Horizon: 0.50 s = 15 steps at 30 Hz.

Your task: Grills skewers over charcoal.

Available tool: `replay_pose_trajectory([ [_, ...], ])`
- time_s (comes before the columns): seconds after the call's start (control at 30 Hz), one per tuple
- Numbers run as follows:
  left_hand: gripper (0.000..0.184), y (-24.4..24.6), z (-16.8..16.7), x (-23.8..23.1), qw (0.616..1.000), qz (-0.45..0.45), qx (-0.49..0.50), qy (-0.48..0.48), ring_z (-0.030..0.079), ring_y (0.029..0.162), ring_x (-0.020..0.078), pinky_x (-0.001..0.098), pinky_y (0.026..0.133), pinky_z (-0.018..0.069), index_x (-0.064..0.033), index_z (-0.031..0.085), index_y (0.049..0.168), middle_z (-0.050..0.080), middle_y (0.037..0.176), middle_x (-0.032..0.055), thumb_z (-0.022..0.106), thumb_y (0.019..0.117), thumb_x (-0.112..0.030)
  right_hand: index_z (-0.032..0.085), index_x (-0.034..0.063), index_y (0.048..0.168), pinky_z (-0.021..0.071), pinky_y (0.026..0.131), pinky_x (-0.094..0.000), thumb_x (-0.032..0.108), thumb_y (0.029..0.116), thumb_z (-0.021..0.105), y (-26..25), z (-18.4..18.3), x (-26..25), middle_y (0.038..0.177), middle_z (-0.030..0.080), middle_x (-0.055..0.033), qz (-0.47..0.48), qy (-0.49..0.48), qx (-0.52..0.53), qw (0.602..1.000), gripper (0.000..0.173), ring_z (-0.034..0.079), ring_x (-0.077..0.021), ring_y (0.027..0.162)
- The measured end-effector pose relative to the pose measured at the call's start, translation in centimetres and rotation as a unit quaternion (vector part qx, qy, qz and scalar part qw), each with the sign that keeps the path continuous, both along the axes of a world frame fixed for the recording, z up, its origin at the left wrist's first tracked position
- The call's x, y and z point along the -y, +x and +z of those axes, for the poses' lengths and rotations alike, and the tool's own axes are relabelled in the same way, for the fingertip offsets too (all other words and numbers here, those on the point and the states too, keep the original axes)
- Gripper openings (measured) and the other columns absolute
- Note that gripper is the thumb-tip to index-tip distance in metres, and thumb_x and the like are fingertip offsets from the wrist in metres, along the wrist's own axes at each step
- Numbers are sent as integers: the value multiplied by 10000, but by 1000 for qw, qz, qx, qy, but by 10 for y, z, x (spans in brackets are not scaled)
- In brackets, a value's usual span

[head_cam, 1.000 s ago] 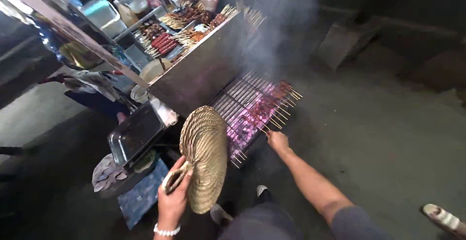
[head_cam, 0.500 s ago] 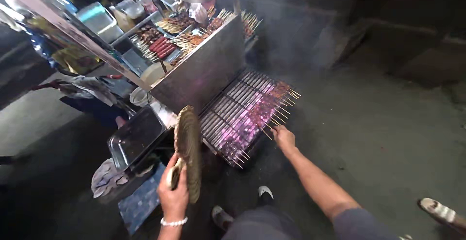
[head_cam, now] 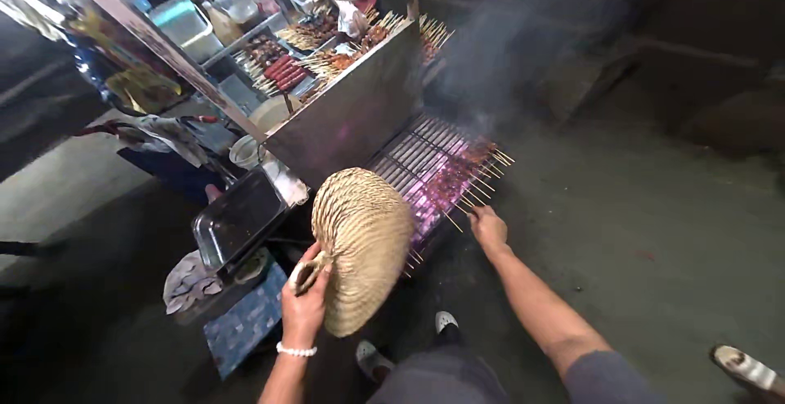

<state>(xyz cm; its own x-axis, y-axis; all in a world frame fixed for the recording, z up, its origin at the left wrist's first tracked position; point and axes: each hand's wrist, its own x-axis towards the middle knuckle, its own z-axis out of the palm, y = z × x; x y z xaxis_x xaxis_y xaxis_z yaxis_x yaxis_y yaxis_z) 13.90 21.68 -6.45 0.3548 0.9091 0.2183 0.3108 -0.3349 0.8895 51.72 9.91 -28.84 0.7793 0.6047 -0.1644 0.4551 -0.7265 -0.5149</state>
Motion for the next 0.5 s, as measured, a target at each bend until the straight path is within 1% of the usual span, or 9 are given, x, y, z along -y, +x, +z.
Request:
replay_pose_trajectory([
  [0.07, 441, -6, -2, 1, 994, -1, -71, 81, 655, 1189, 105, 252, 1039, 511, 31, 609, 1352, 668, 1327, 141, 667, 919, -26, 686, 102, 1313, 548, 916, -607, 331, 1059, 540, -12, 0, -4, 1359, 646, -178, 22, -3, -5, 1000, 372, 688, -398, 1115],
  [0.1, 438, -7, -3, 3, 992, -15, -80, 91, 654, 1196, 109, 261, 1047, 512, 19, 613, 1355, 669, 1330, 135, 664, 924, -35, 690, 97, 1301, 544, 932, -608, 346, 1054, 546, -17, -3, -6, 1348, 652, -175, 35, -18, -21, 999, 379, 683, -390, 1132],
  [0.17, 445, -4, -2, 5, 998, -42, -35, 32, 656, 1190, 106, 259, 1047, 522, 30, 612, 1342, 676, 1321, 113, 678, 904, -6, 700, 99, 1276, 530, 964, -607, 358, 1050, 552, -22, -10, -13, 1332, 667, -166, 44, -54, -56, 996, 375, 668, -381, 1173],
  [0.23, 457, -3, 1, 6, 999, -26, -8, -20, 665, 1163, 97, 251, 1025, 534, 32, 612, 1338, 686, 1302, 98, 689, 887, 22, 722, 86, 1229, 526, 966, -607, 307, 1057, 536, -23, -10, -17, 1287, 690, -174, 29, -63, -64, 996, 336, 667, -381, 1176],
  [0.3, 446, -10, -1, 2, 998, -3, -48, 34, 656, 1179, 87, 242, 1031, 522, 14, 609, 1355, 677, 1319, 105, 672, 914, -5, 724, 88, 1221, 530, 955, -606, 297, 1066, 510, -20, -8, -19, 1282, 691, -173, 5, -63, -56, 996, 337, 673, -382, 1164],
  [0.37, 445, -21, -7, -2, 991, 4, -90, 98, 655, 1196, 114, 268, 1044, 516, 7, 606, 1372, 669, 1332, 131, 654, 931, -30, 717, 94, 1231, 536, 933, -606, 309, 1069, 506, -17, -7, -17, 1304, 680, -170, 4, -65, -31, 997, 343, 681, -384, 1141],
  [0.4, 449, -24, -7, -2, 992, 0, -83, 91, 656, 1193, 111, 266, 1044, 518, 12, 604, 1371, 670, 1332, 127, 656, 927, -26, 712, 101, 1248, 543, 917, -607, 321, 1068, 509, -18, -7, -14, 1323, 666, -168, 9, -59, -16, 998, 349, 687, -385, 1122],
  [0.47, 464, -30, -1, 0, 1000, -6, -26, 7, 658, 1179, 97, 253, 1038, 526, 48, 589, 1356, 673, 1321, 114, 675, 901, 21, 698, 98, 1279, 547, 905, -609, 325, 1062, 526, -29, -3, -10, 1322, 663, -174, 19, -19, -9, 1000, 359, 694, -387, 1101],
  [0.5, 471, -34, -1, 0, 1000, 5, -11, -21, 658, 1171, 92, 248, 1031, 529, 54, 587, 1351, 677, 1311, 112, 681, 891, 29, 696, 86, 1283, 540, 934, -612, 322, 1058, 539, -41, -1, -8, 1306, 677, -175, 30, 0, -27, 999, 362, 690, -384, 1120],
])
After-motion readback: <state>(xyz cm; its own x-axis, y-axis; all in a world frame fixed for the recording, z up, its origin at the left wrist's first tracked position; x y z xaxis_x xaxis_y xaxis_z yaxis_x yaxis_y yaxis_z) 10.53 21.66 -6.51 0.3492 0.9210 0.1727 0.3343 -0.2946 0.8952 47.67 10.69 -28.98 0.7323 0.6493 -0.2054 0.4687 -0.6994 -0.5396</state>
